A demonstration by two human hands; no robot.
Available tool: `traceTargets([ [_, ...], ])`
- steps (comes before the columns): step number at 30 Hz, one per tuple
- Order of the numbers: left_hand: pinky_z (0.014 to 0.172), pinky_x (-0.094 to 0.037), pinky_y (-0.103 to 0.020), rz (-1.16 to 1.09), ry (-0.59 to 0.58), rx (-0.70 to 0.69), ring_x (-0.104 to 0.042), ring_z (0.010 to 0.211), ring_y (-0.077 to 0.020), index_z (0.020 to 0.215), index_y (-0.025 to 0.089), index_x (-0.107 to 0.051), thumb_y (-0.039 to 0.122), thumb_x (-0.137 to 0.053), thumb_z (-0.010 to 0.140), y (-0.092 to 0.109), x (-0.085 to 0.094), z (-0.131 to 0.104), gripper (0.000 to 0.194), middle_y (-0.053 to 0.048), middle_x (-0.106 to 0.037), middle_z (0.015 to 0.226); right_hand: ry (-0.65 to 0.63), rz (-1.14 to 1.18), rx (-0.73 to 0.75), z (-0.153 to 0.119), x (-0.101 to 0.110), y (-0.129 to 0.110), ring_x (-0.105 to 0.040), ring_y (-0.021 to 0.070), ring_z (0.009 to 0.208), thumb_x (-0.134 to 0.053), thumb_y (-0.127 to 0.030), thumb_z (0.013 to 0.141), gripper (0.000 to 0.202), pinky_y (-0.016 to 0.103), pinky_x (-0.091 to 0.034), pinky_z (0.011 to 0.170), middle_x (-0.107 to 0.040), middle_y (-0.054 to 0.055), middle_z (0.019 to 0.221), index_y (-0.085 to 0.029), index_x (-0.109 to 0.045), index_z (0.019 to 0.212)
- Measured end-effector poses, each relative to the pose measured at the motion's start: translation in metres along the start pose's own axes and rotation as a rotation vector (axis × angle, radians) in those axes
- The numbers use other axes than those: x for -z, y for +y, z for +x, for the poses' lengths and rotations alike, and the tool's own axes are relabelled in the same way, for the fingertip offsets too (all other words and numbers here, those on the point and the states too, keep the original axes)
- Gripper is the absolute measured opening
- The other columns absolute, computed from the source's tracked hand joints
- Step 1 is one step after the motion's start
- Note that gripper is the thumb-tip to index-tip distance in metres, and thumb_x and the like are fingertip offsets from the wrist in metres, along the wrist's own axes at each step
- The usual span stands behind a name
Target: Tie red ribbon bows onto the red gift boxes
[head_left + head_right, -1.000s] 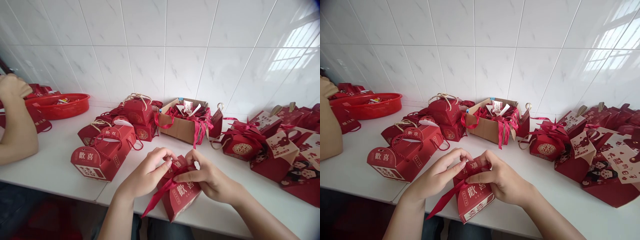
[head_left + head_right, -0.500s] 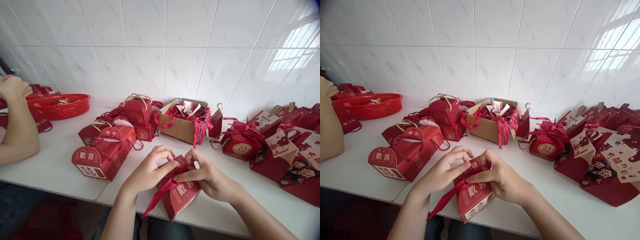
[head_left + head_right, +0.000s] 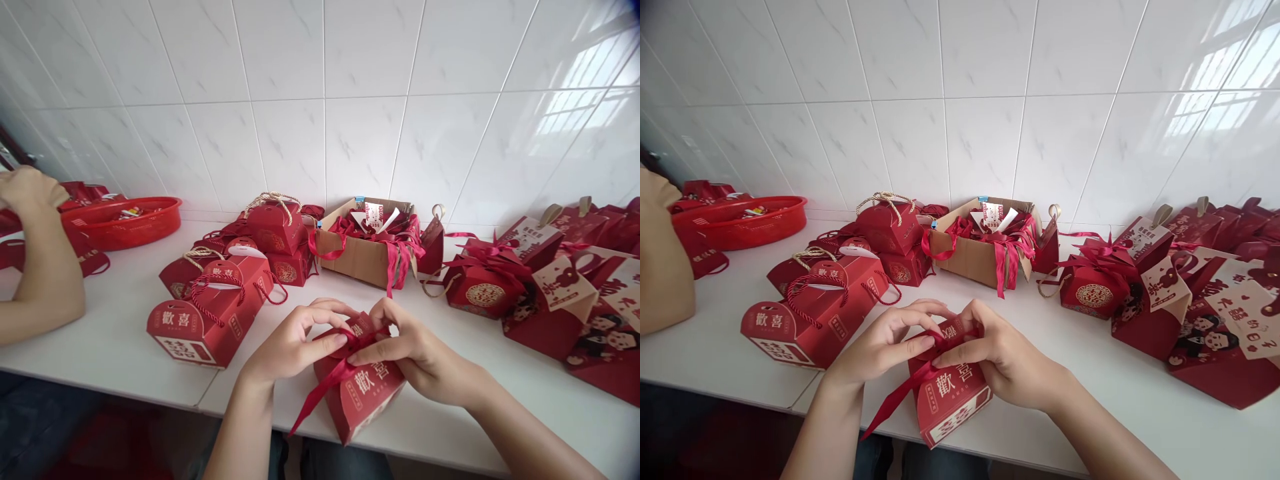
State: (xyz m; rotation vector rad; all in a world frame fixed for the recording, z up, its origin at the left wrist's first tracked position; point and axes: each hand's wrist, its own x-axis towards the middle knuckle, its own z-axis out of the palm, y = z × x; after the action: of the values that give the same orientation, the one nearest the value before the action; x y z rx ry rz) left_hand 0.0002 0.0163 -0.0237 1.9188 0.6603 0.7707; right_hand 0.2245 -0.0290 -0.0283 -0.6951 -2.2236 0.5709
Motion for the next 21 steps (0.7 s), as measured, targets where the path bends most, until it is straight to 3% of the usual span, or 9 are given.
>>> traceTargets([
  [7, 0.103, -0.039, -0.035, -0.042, -0.031, 0.009, -0.054, 0.119, -0.0214, 0.094, 0.022, -0.072, 0.019, -0.055, 0.087, 0.008, -0.004, -0.003, 0.018, -0.006, -0.059, 0.124, -0.025, 0.019, -0.033, 0.000, 0.000, 0.000, -0.053, 0.0148, 0.088, -0.040, 0.001, 0.088, 0.047, 0.031, -0.049, 0.076, -0.048, 0.006, 0.094, -0.028, -0.071, 0.108],
  [11, 0.102, -0.040, -0.035, 0.020, 0.042, 0.017, -0.056, 0.114, -0.0201, 0.105, 0.022, -0.067, 0.018, -0.057, 0.086, 0.016, -0.012, -0.003, 0.022, -0.006, -0.063, 0.117, -0.032, 0.032, -0.041, -0.002, -0.002, 0.000, -0.053, 0.0154, 0.089, -0.039, -0.004, 0.091, 0.044, 0.031, -0.050, 0.075, -0.049, 0.007, 0.094, -0.029, -0.071, 0.110],
  [16, 0.091, -0.045, -0.030, 0.088, 0.164, 0.014, -0.062, 0.096, -0.0174, 0.081, 0.016, -0.065, 0.018, -0.061, 0.083, 0.020, -0.015, -0.002, 0.004, -0.005, -0.066, 0.097, -0.049, 0.030, -0.016, -0.003, -0.001, -0.001, -0.053, 0.0156, 0.092, -0.037, -0.003, 0.092, 0.048, 0.032, -0.049, 0.079, -0.049, 0.007, 0.097, -0.033, -0.067, 0.114],
  [21, 0.085, -0.046, -0.028, 0.116, 0.166, 0.006, -0.061, 0.088, -0.0163, 0.083, 0.017, -0.071, 0.018, -0.062, 0.083, 0.025, -0.014, -0.007, 0.009, -0.004, -0.065, 0.089, -0.055, 0.017, -0.025, -0.004, -0.001, -0.001, -0.053, 0.0156, 0.094, -0.035, -0.003, 0.092, 0.050, 0.032, -0.049, 0.080, -0.048, 0.007, 0.097, -0.034, -0.066, 0.116],
])
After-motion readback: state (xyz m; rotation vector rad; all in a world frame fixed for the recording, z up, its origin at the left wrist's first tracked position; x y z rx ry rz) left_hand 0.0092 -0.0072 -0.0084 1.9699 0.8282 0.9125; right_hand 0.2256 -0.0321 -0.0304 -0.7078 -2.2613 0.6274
